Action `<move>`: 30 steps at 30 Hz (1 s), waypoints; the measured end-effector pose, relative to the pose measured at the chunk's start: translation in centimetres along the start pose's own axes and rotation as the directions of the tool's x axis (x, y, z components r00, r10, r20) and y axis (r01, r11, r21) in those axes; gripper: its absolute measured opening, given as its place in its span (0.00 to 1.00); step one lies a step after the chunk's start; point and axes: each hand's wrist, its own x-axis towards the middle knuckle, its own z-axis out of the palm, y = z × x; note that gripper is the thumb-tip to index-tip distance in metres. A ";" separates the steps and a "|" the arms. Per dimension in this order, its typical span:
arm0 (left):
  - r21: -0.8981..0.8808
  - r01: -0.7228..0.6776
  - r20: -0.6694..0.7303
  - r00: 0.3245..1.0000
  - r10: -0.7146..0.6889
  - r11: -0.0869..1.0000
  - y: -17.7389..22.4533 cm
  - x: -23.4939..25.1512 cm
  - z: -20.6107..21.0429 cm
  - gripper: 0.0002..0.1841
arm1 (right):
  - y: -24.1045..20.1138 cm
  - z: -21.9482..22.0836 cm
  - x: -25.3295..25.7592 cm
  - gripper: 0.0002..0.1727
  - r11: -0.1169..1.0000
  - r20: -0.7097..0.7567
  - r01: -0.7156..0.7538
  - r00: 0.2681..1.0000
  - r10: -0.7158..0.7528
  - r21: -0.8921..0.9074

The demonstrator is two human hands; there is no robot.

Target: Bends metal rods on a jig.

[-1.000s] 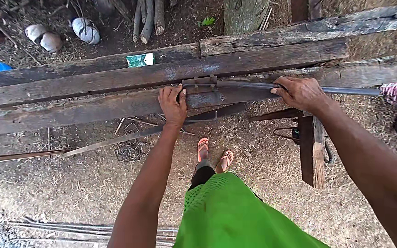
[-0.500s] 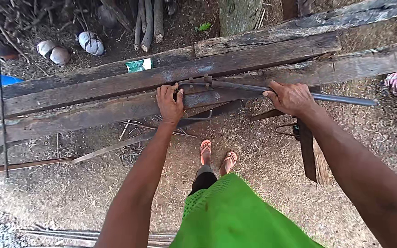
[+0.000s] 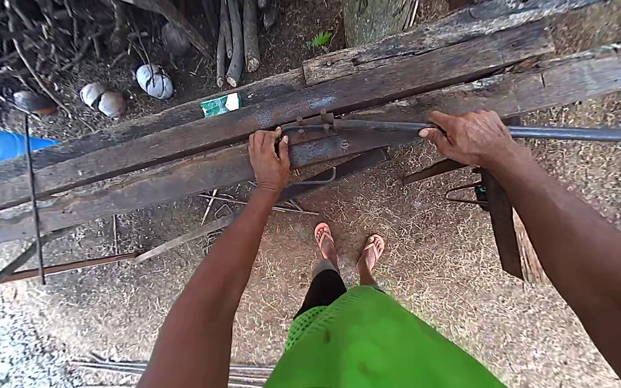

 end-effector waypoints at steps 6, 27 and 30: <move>0.017 -0.008 0.012 1.000 0.007 1.000 0.1 0.2 0.0 0.19 | -1.2 0.3 -0.8 0.34 0.998 -0.035 -0.070 0.997 0.070 -0.003; 0.022 0.046 0.154 0.987 -0.049 0.999 1.5 0.6 -1.2 0.18 | -26.1 5.8 -8.7 0.25 0.661 0.285 -0.640 0.768 0.574 0.392; 0.037 0.050 0.136 0.989 -0.055 0.998 1.4 0.4 -1.0 0.18 | -23.1 7.3 -9.4 0.29 0.720 0.221 -0.491 0.869 0.442 0.491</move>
